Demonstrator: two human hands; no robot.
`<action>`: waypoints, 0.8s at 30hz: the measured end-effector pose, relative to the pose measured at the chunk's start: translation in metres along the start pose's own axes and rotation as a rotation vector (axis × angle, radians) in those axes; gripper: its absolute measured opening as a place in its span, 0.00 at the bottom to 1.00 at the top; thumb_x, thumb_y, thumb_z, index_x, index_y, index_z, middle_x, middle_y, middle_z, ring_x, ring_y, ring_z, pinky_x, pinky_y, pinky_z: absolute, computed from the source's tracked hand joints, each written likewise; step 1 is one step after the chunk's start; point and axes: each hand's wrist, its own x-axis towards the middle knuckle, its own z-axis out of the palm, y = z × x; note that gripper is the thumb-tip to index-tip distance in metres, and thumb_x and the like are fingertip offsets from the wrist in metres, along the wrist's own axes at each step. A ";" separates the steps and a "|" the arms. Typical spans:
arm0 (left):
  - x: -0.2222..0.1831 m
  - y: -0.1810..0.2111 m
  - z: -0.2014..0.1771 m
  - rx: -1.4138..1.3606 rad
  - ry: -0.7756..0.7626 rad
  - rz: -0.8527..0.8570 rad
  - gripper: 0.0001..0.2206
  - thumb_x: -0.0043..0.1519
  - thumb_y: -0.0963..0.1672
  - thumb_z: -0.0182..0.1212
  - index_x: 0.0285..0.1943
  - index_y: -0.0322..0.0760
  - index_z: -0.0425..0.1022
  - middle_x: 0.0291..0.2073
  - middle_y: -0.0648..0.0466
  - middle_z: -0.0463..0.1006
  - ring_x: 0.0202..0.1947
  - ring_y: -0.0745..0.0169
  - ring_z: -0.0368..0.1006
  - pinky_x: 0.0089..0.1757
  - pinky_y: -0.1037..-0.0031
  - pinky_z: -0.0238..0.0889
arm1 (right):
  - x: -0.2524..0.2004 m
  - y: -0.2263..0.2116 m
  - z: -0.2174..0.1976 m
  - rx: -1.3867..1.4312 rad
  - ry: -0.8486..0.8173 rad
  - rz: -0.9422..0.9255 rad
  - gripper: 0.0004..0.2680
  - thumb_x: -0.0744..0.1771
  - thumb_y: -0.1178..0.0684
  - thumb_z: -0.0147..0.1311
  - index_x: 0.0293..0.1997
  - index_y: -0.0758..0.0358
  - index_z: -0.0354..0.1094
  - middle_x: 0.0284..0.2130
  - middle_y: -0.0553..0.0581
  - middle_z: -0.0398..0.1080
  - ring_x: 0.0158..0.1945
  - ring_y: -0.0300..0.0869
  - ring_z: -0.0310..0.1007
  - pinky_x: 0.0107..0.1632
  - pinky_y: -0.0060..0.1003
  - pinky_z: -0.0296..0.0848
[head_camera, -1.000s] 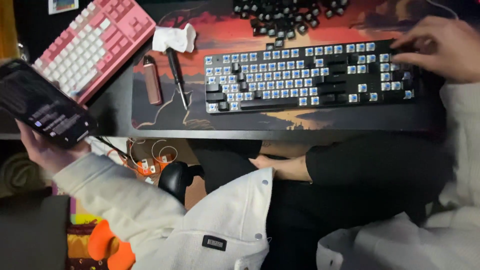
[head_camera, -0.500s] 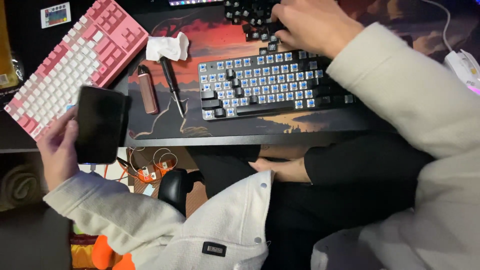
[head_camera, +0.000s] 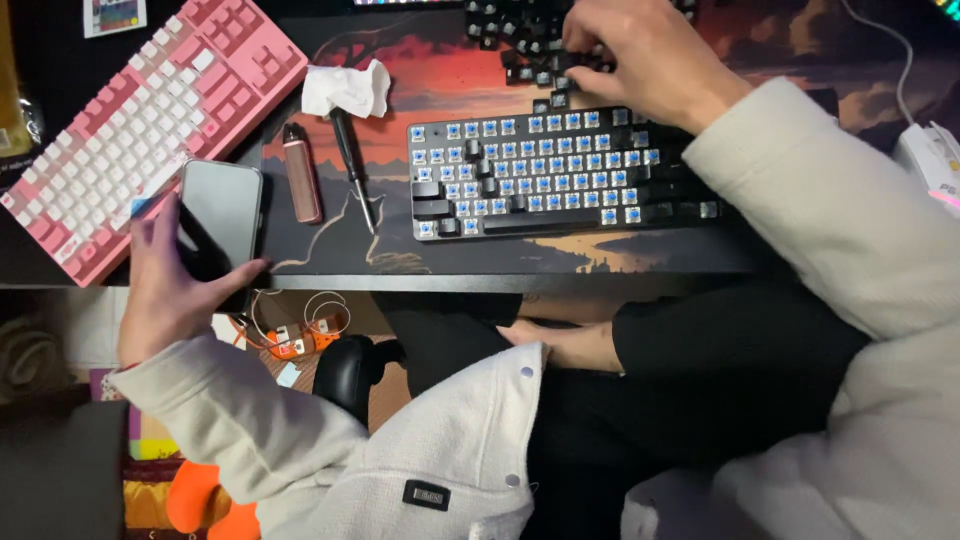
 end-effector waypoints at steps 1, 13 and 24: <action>-0.001 0.006 0.004 0.029 0.010 -0.012 0.61 0.55 0.52 0.88 0.98 0.32 0.55 0.71 0.30 0.60 0.80 0.26 0.58 0.75 0.44 0.53 | -0.002 -0.005 -0.006 0.130 0.011 -0.002 0.09 0.76 0.65 0.77 0.59 0.72 0.78 0.50 0.65 0.82 0.52 0.53 0.83 0.52 0.47 0.80; -0.015 0.007 0.010 0.015 0.034 0.145 0.48 0.62 0.42 0.79 0.93 0.22 0.59 0.80 0.29 0.70 0.79 0.29 0.57 0.76 0.45 0.54 | -0.034 -0.025 -0.042 0.268 0.013 0.016 0.13 0.77 0.68 0.69 0.73 0.71 0.82 0.58 0.65 0.83 0.54 0.51 0.84 0.62 0.46 0.83; -0.004 -0.027 0.015 0.163 0.132 0.466 0.32 0.65 0.36 0.72 0.83 0.26 0.77 0.79 0.28 0.75 0.79 0.25 0.71 0.73 0.43 0.61 | -0.082 -0.045 -0.055 0.300 -0.089 0.098 0.08 0.74 0.59 0.73 0.62 0.61 0.85 0.59 0.64 0.75 0.58 0.52 0.78 0.70 0.51 0.78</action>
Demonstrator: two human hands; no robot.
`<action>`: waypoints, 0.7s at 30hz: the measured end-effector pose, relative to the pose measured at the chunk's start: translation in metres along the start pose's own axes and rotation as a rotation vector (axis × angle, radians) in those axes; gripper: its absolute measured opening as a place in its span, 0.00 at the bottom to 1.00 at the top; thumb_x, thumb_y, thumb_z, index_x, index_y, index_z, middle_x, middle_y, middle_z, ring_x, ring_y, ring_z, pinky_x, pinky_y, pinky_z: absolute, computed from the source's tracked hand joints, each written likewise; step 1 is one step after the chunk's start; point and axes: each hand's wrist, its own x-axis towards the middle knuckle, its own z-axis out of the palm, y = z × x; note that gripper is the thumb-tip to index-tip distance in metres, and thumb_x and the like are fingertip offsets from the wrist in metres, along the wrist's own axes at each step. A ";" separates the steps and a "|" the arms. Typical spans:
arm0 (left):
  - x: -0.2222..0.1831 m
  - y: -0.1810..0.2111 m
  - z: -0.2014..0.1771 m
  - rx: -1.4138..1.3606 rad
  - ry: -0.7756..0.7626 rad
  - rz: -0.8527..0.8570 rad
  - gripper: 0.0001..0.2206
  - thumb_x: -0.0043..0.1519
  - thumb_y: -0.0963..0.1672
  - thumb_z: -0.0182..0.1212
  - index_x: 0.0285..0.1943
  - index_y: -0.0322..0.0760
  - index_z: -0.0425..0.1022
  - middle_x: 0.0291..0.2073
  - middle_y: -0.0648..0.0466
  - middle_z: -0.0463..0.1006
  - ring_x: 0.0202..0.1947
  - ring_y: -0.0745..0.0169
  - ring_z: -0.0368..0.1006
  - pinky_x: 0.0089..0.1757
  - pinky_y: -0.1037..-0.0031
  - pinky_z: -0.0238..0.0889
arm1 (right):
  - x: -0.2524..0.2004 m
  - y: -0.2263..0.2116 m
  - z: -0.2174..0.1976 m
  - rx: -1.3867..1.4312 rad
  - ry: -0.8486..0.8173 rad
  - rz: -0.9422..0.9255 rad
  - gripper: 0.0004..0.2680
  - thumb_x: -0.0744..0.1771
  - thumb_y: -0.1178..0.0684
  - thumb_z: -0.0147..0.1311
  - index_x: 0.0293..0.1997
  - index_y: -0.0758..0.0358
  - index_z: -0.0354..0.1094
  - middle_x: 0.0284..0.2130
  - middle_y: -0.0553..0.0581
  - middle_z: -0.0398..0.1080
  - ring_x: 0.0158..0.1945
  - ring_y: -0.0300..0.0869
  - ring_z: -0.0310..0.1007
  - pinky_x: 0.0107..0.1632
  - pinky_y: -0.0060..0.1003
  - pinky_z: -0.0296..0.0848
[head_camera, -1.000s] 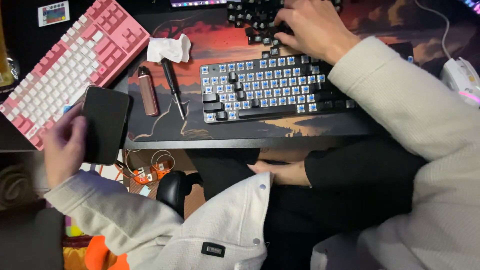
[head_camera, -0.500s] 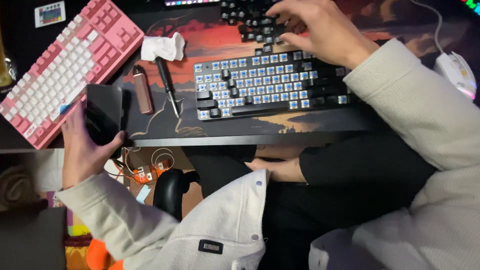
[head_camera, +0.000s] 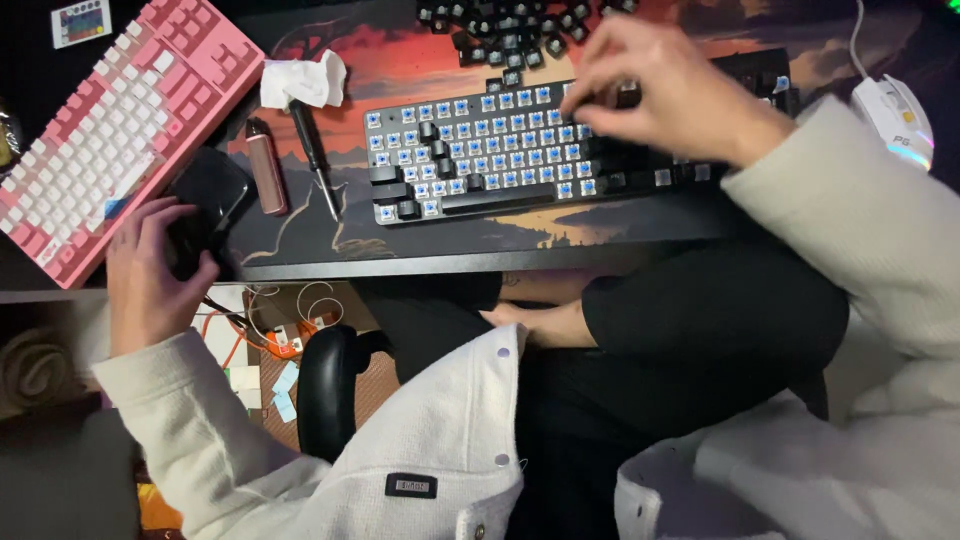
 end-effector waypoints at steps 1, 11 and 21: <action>-0.004 -0.004 0.004 0.095 0.027 0.012 0.31 0.66 0.37 0.72 0.83 0.30 0.80 0.77 0.32 0.79 0.76 0.26 0.73 0.69 0.41 0.63 | -0.007 -0.002 0.002 0.010 -0.008 -0.046 0.09 0.74 0.61 0.73 0.63 0.65 0.86 0.56 0.64 0.77 0.57 0.52 0.80 0.70 0.50 0.80; -0.025 0.099 0.067 0.204 0.445 0.013 0.21 0.64 0.35 0.69 0.69 0.26 0.81 0.62 0.30 0.79 0.65 0.23 0.75 0.62 0.42 0.64 | -0.035 0.011 0.027 -0.087 0.017 -0.351 0.06 0.75 0.53 0.71 0.52 0.65 0.89 0.50 0.60 0.87 0.55 0.55 0.83 0.61 0.52 0.81; -0.055 0.211 0.264 0.262 -0.183 -0.475 0.54 0.63 0.68 0.71 0.83 0.23 0.69 0.78 0.11 0.68 0.80 0.01 0.63 0.77 0.33 0.53 | -0.040 0.014 0.035 -0.305 0.121 -0.373 0.04 0.73 0.48 0.73 0.44 0.51 0.89 0.47 0.48 0.90 0.58 0.47 0.84 0.63 0.45 0.81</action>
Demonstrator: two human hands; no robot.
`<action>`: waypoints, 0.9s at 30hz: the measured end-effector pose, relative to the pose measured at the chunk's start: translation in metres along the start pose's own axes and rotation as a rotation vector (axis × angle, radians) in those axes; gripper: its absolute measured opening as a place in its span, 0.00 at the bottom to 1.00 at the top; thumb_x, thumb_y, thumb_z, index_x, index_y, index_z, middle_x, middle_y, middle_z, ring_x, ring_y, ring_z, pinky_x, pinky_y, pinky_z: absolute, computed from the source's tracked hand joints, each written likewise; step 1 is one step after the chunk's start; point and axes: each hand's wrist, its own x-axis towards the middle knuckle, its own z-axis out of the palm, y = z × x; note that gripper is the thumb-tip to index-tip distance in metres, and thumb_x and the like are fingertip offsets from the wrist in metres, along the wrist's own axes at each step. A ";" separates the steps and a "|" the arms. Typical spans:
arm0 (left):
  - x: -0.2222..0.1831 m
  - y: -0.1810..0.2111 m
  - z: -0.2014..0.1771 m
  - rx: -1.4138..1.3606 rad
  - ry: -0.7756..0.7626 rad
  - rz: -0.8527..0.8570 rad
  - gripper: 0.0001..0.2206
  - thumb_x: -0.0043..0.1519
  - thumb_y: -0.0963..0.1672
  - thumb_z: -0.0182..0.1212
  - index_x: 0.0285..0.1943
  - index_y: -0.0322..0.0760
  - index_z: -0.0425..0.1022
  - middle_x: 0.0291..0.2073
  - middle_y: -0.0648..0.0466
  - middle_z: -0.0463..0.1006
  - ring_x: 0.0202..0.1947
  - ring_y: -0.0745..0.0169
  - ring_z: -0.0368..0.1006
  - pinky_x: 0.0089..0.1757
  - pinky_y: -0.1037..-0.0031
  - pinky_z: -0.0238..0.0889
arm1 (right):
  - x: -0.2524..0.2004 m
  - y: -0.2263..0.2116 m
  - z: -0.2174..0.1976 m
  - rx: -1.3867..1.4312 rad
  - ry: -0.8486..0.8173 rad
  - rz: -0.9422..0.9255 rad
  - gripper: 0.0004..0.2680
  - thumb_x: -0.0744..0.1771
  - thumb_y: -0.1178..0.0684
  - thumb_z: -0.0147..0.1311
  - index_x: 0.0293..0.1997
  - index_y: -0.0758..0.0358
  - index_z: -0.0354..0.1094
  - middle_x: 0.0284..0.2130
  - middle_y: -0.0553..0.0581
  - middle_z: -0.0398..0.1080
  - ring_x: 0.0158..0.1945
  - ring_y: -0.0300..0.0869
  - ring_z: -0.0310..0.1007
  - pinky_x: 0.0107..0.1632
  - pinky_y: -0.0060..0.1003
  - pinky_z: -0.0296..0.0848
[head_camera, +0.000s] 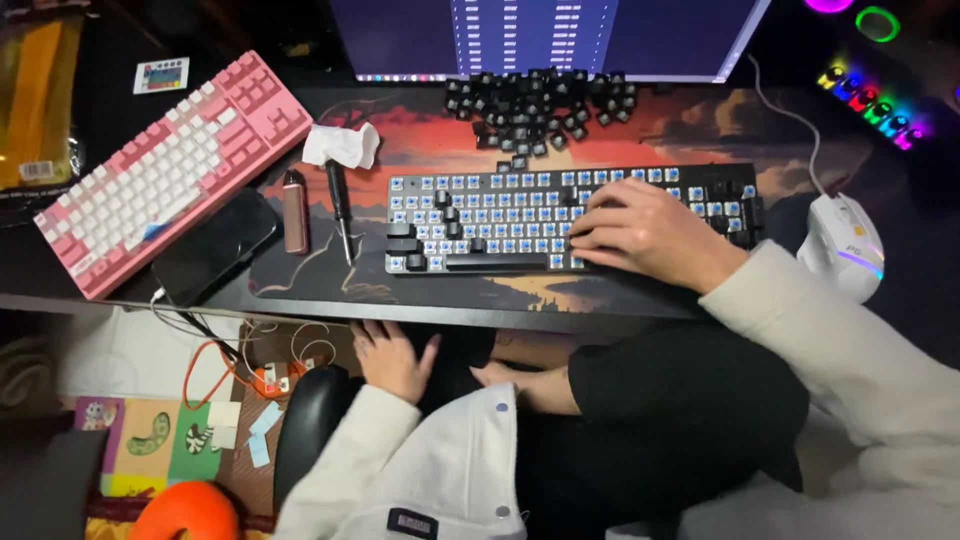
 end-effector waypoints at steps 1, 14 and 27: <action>0.003 0.014 -0.007 -0.003 -0.136 -0.108 0.59 0.60 0.68 0.76 0.88 0.21 0.65 0.83 0.08 0.62 0.83 -0.06 0.56 0.77 0.27 0.50 | 0.000 -0.001 -0.002 -0.028 -0.009 -0.016 0.04 0.73 0.48 0.73 0.43 0.51 0.89 0.47 0.49 0.90 0.58 0.47 0.84 0.62 0.45 0.81; 0.061 -0.024 0.009 -0.335 -0.157 -0.469 0.64 0.48 0.65 0.84 0.86 0.19 0.64 0.83 0.22 0.61 0.83 0.17 0.64 0.67 0.36 0.78 | 0.001 -0.006 -0.002 0.072 -0.028 0.032 0.07 0.74 0.49 0.69 0.41 0.56 0.85 0.48 0.50 0.89 0.57 0.51 0.84 0.58 0.47 0.82; 0.081 0.025 -0.042 -0.395 -0.257 -0.101 0.47 0.57 0.59 0.78 0.75 0.20 0.73 0.69 0.22 0.71 0.72 0.14 0.72 0.64 0.33 0.77 | 0.008 -0.014 -0.011 0.052 -0.075 0.066 0.09 0.75 0.48 0.66 0.38 0.56 0.84 0.50 0.50 0.88 0.62 0.51 0.82 0.58 0.47 0.80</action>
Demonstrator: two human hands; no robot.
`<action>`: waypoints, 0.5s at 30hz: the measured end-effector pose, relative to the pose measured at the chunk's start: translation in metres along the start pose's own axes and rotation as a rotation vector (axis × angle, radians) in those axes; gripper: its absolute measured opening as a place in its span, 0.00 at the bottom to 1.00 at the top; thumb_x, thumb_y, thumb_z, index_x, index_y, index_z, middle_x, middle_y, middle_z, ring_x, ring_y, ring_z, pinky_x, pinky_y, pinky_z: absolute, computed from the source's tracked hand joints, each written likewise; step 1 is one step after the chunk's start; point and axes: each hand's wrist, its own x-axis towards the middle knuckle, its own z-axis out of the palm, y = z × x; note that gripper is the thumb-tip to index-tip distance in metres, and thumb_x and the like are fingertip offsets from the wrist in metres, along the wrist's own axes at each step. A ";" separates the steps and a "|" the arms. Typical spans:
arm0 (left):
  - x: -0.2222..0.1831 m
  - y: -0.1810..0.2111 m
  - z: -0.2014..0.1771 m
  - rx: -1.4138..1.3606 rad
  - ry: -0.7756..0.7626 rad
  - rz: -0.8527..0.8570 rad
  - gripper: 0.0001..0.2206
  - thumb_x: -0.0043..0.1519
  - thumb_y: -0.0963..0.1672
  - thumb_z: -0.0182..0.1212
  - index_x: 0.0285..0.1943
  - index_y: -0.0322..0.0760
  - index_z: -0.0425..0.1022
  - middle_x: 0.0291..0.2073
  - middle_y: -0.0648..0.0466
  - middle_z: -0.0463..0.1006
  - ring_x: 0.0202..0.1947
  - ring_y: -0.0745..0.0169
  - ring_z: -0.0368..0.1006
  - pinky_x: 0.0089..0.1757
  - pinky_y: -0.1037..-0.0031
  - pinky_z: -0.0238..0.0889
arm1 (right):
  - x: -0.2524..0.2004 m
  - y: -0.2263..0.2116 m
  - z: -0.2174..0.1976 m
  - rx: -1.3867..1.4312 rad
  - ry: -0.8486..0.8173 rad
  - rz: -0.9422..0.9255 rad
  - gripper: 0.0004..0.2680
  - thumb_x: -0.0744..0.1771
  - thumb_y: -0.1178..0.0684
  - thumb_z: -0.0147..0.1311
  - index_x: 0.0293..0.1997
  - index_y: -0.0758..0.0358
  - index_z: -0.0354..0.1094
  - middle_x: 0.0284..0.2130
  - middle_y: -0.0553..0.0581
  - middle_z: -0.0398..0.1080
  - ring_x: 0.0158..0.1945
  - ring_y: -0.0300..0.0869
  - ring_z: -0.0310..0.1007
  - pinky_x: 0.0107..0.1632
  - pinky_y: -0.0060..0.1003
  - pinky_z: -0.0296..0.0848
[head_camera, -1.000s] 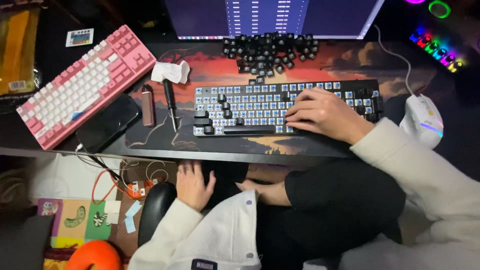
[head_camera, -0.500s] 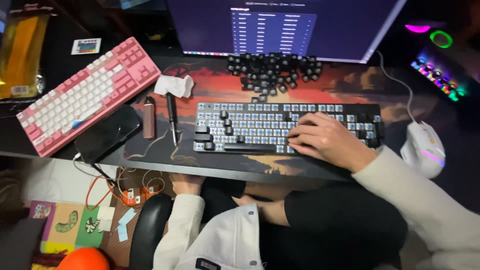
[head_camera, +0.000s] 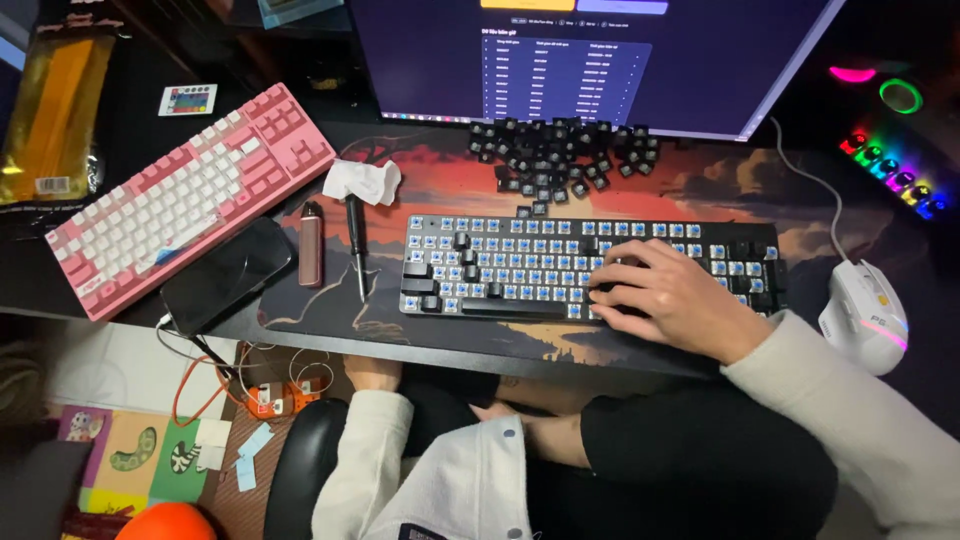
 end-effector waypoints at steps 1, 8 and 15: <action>-0.001 0.005 -0.002 0.001 -0.013 0.026 0.45 0.57 0.59 0.78 0.74 0.20 0.74 0.68 0.22 0.72 0.71 0.14 0.72 0.64 0.33 0.77 | 0.000 -0.001 -0.001 -0.003 -0.012 0.007 0.10 0.75 0.48 0.65 0.37 0.55 0.84 0.50 0.49 0.88 0.63 0.51 0.82 0.59 0.46 0.79; -0.020 0.054 -0.034 0.014 -0.095 0.213 0.36 0.62 0.56 0.75 0.68 0.21 0.78 0.60 0.22 0.77 0.65 0.12 0.76 0.62 0.31 0.77 | 0.014 -0.001 -0.011 -0.051 -0.143 0.086 0.13 0.74 0.44 0.65 0.32 0.54 0.87 0.54 0.55 0.88 0.69 0.53 0.80 0.67 0.51 0.78; -0.054 0.096 -0.066 0.042 -0.194 0.418 0.28 0.67 0.53 0.72 0.62 0.22 0.83 0.52 0.22 0.83 0.59 0.11 0.81 0.60 0.29 0.76 | 0.058 0.055 0.009 -0.130 -0.157 0.219 0.14 0.74 0.42 0.64 0.36 0.59 0.84 0.48 0.61 0.85 0.55 0.58 0.86 0.57 0.55 0.84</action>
